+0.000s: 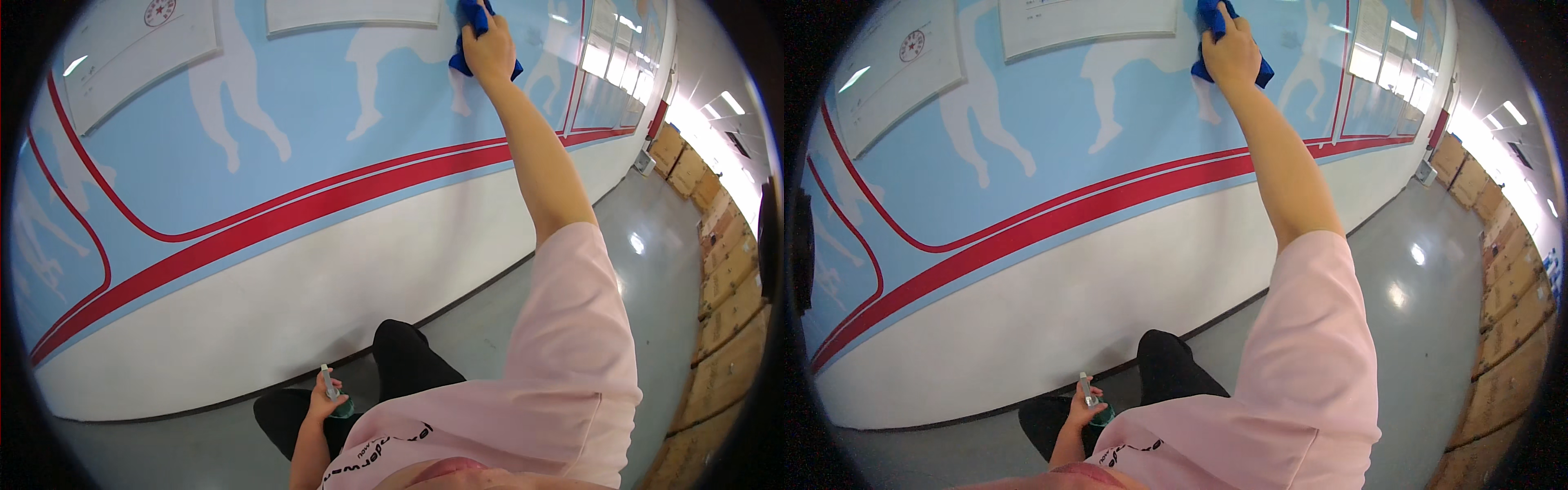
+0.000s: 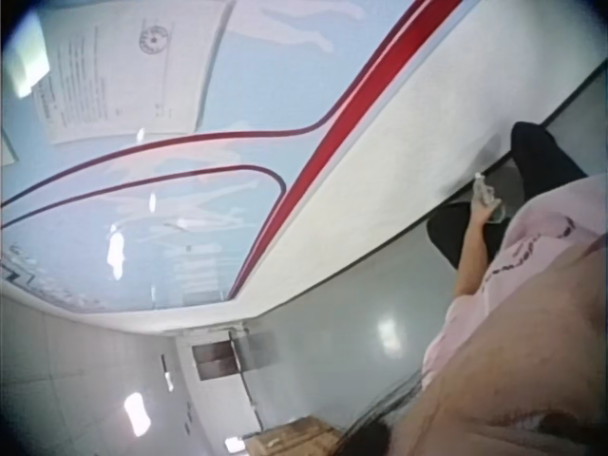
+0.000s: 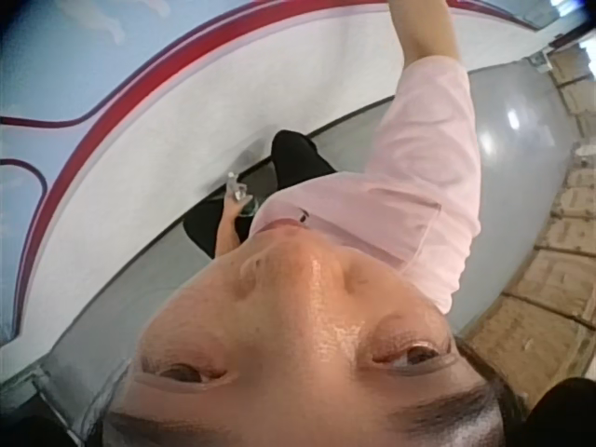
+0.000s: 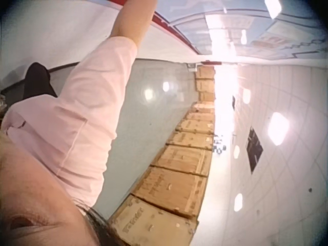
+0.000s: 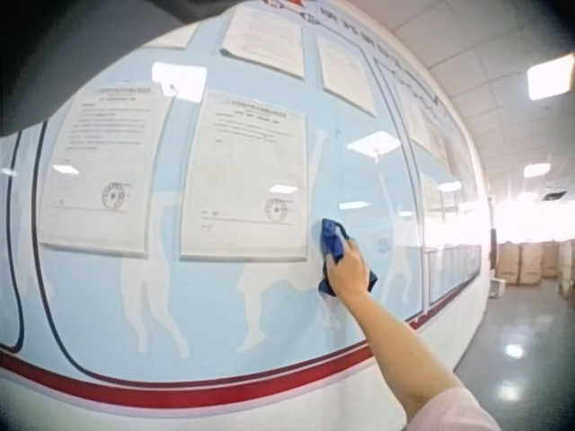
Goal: Cleaning and wiping down a printed graphic wall surface using a spray bottle and cloth.
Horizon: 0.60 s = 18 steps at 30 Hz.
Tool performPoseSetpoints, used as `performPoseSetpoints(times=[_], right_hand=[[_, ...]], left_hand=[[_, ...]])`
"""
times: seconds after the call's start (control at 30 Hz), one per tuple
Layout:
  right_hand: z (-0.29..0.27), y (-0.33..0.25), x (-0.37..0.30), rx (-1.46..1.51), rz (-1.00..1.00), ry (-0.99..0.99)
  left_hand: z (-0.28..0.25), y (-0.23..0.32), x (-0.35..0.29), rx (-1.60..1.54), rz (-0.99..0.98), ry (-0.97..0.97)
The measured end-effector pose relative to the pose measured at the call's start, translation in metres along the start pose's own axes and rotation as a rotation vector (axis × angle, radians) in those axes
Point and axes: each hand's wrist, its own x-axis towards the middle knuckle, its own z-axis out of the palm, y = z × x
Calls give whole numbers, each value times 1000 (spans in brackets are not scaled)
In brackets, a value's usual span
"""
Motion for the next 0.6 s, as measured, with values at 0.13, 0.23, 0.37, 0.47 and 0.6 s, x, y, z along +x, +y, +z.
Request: performPoseSetpoints(times=[0.13,0.23,0.37,0.47,0.6], right_hand=[[-6,13,-43,-54,-155,-52],[-14,9,-59,-43,-190,-192],[-8,1,-14,-160,-209,-39],[-16,-12,13,-159,-182,-34],[-14,-3,-7,-225,-181,-63]], left_hand=[[-3,3,3,-5,-8,-38],[-4,-1,2,8,6,-52],[-2,6,3,17,13,-62],[0,4,3,26,31,-29],[-1,2,3,21,-12,-21]])
